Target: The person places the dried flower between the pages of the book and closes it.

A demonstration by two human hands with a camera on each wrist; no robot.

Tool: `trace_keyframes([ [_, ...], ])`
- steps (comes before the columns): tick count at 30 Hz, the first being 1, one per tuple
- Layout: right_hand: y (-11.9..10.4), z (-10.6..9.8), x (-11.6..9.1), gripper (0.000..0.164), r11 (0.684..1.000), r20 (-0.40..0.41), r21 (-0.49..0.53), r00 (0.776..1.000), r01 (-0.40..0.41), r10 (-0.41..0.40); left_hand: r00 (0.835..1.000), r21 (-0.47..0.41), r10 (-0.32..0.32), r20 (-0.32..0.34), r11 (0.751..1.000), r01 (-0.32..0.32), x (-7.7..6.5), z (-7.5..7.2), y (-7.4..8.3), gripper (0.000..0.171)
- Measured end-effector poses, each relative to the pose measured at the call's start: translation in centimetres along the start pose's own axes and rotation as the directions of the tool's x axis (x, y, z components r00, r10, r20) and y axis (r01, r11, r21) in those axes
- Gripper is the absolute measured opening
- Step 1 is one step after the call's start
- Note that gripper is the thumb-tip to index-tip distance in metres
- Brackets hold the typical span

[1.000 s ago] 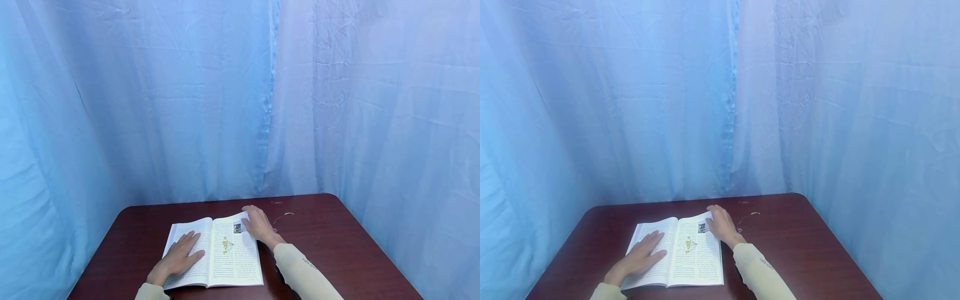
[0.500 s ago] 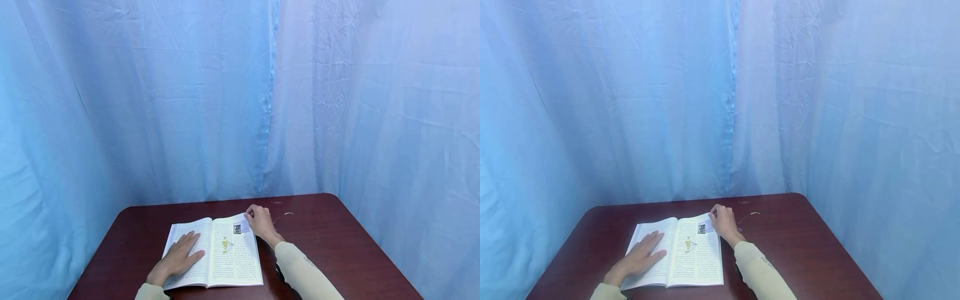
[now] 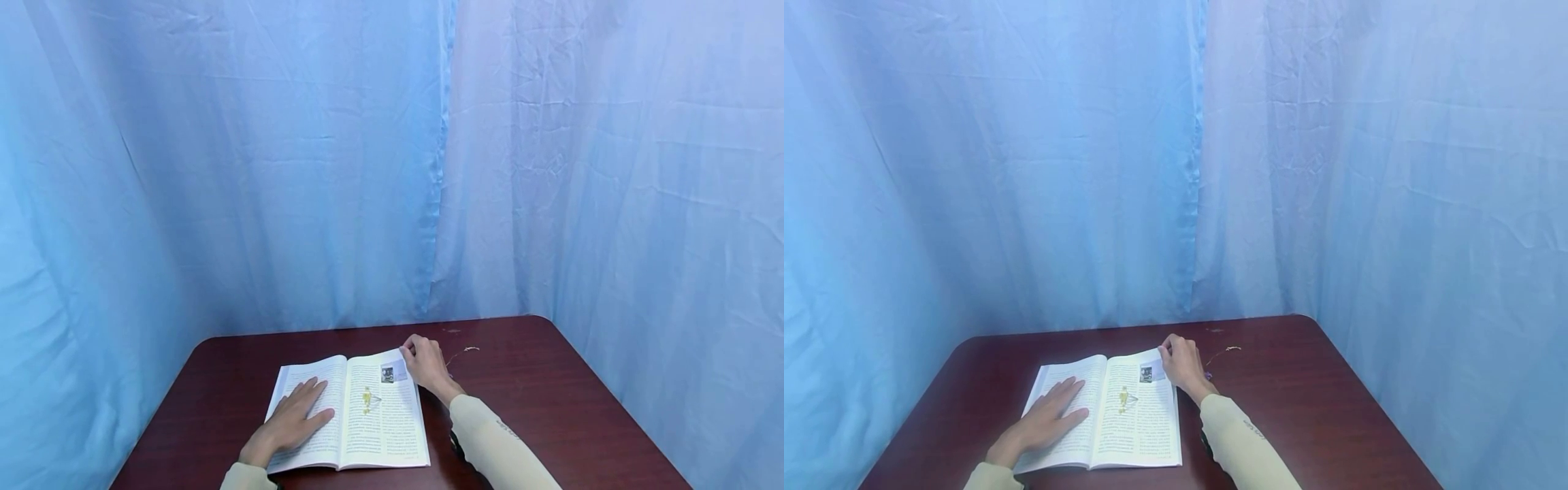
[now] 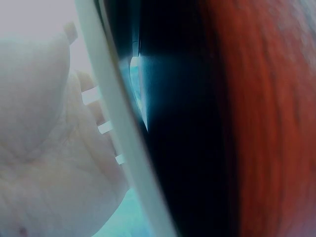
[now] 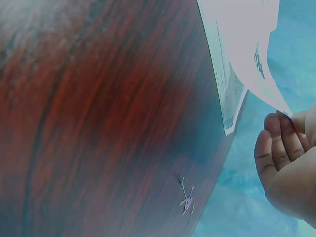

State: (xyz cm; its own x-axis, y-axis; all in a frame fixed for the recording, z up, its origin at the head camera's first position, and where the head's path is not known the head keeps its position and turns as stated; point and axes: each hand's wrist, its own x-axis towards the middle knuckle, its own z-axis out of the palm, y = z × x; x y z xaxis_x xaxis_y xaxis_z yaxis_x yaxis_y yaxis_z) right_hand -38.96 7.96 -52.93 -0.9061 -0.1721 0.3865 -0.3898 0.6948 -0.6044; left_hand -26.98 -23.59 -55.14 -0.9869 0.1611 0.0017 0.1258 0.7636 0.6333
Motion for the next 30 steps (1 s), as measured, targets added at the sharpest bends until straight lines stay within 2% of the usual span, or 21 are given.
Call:
trace_keyframes([
  [7, -0.1, -0.1, -0.3, 0.024, 0.994, -0.004, 0.092, 0.999, -0.053, 0.054, 1.000, -0.003, -0.004, 0.009, 1.000, 0.004, -0.2, 0.0, -0.3, 0.083],
  [12, -0.1, -0.2, -0.6, 0.026, 0.990, 0.010, 0.130, 0.998, -0.062, 0.061, 1.000, -0.007, -0.004, 0.001, 1.000, 0.004, -0.1, 0.2, -0.6, 0.083],
  [17, 0.1, -0.6, -1.1, 0.029, 0.977, 0.096, 0.198, 0.993, -0.083, 0.065, 1.000, 0.005, -0.001, -0.003, 1.000, 0.001, 0.0, 0.2, -0.5, 0.087],
  [23, 0.2, -1.4, -1.9, 0.045, 0.949, 0.208, 0.293, 0.977, -0.115, 0.054, 1.000, -0.010, -0.010, 0.007, 1.000, 0.010, -0.2, -0.1, 0.1, 0.084],
  [30, -0.2, -2.2, -2.9, 0.048, 0.921, 0.261, 0.361, 0.964, -0.146, 0.051, 1.000, 0.003, 0.002, 0.024, 1.000, -0.002, -0.6, -0.5, 0.6, 0.084],
])
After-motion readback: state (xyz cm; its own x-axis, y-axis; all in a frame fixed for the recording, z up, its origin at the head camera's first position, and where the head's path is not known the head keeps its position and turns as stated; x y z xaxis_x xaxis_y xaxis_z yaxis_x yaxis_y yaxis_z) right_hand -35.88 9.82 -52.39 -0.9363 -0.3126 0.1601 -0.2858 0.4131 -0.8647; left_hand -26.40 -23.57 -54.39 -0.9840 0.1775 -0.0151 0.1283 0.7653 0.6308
